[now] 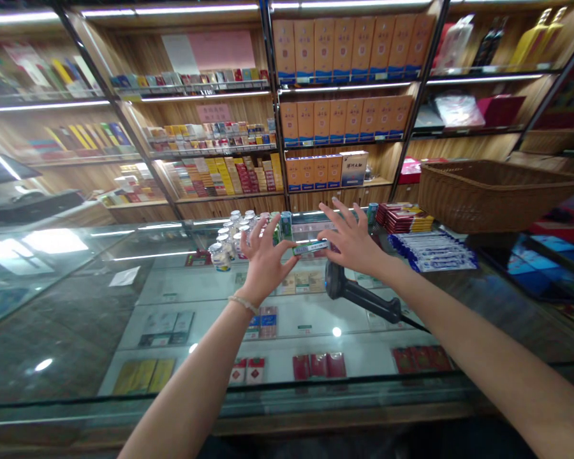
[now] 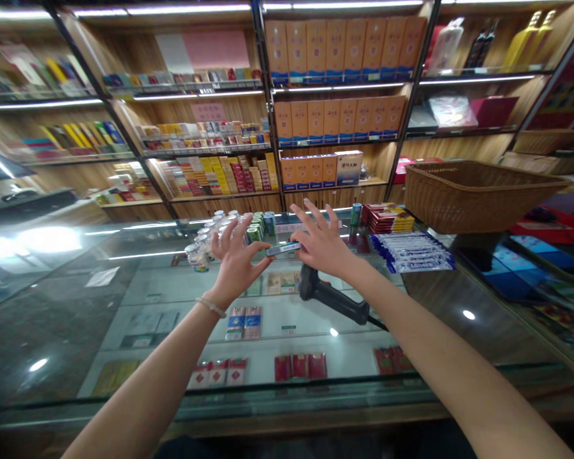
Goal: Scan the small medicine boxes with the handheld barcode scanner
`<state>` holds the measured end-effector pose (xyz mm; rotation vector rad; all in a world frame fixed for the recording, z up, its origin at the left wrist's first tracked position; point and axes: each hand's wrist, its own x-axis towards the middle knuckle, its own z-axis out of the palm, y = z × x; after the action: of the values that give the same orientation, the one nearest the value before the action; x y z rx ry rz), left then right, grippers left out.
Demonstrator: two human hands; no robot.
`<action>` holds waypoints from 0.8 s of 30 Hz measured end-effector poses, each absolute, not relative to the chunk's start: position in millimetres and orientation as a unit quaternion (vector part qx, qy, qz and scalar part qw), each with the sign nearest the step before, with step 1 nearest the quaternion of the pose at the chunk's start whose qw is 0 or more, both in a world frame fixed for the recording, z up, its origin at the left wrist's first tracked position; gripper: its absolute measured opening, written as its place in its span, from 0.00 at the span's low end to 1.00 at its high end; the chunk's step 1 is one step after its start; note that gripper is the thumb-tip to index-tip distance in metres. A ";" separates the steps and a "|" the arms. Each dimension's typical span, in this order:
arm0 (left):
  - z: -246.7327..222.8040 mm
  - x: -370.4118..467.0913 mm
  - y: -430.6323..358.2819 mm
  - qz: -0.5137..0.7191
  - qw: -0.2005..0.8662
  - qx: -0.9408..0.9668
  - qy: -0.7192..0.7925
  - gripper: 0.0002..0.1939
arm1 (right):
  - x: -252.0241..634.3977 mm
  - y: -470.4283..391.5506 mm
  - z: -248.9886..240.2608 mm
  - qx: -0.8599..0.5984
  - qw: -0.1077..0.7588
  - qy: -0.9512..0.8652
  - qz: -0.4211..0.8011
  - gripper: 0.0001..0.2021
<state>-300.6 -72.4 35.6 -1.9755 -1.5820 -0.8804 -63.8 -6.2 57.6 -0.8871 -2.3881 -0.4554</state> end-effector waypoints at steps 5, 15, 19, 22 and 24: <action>32.8 -300.2 -70.2 -0.330 0.218 -0.712 -0.581 0.08 | -39.2 -33.6 47.1 -0.421 0.214 -0.875 -0.102 0.35; 30.2 -294.3 -70.5 -0.332 0.198 -0.704 -0.596 0.08 | -31.7 -70.4 -10.6 -0.521 0.154 -0.838 -0.056 0.55; 29.5 -295.7 -71.2 -0.329 0.200 -0.707 -0.593 0.08 | -35.9 -69.3 -16.8 -0.518 0.182 -0.834 -0.044 0.57; 29.5 -297.4 -71.1 -0.336 0.202 -0.705 -0.591 0.07 | -36.2 -70.3 -16.8 -0.517 0.177 -0.837 -0.032 0.55; 29.6 -298.3 -71.0 -0.341 0.203 -0.705 -0.588 0.07 | -36.1 -72.2 -14.2 -0.519 0.166 -0.838 -0.019 0.51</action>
<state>-298.3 -71.0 29.6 -1.9671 -1.6427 -0.9509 -36.1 -72.2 -14.2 -1.4786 -2.3861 -0.0531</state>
